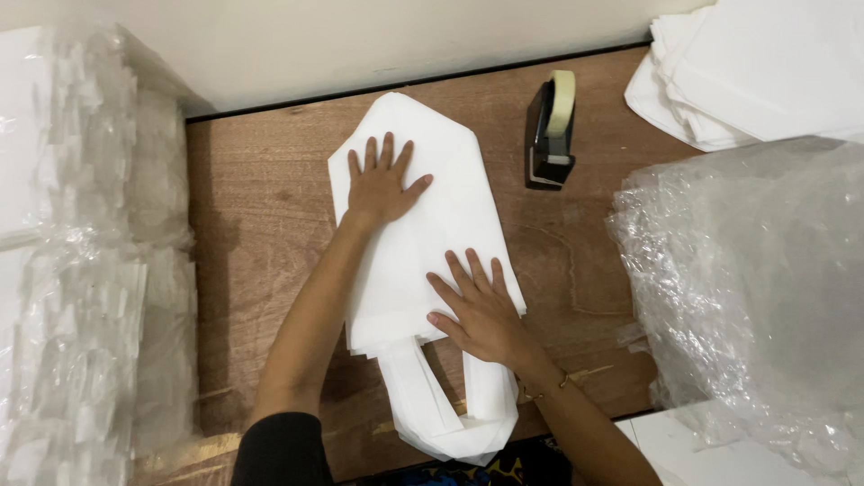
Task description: The person folds white plastic shopping bags on a wooden table. They repeatedly pick up a bag, fold it in half, and place it on a growing stack. A tape dispenser and bubble wrap are visible on the table.
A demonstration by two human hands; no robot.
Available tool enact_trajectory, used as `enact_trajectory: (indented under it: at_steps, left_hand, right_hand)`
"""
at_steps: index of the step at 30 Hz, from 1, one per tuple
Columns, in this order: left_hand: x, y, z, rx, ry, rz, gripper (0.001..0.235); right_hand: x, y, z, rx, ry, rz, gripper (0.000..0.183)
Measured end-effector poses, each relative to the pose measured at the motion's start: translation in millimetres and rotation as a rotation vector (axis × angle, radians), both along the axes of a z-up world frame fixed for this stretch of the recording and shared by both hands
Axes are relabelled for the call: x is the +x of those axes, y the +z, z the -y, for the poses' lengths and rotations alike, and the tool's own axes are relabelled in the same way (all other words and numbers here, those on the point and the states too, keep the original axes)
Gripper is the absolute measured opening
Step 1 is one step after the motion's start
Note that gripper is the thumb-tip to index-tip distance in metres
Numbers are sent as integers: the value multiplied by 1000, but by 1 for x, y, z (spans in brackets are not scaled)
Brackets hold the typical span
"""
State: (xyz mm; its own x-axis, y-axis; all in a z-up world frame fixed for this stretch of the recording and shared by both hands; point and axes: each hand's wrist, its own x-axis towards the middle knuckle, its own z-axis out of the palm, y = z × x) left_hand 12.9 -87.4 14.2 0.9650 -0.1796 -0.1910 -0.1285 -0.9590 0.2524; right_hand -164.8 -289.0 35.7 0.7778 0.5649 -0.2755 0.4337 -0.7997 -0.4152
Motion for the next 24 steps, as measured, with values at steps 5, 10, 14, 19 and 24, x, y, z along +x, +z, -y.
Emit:
enact_trajectory:
  at_steps: [5,10,14,19,24]
  left_hand:
    - [-10,31,19,-156,25,34,84]
    - [-17,43,85,-231,-304,368,76]
    - [-6,35,165,-431,-516,506,62]
    - [22,22,265,-449,-709,526,61]
    - [60,-1,330,-485,-682,244,68]
  right_hand:
    - [-1,35,58,540,-189,-180,56]
    - [11,87,134,545,-288,140,59]
    - [39,89,199,535,-401,262,58]
    - [93,64,275,370,-445,454,52]
    - [147,57,320,169,-703,350,57]
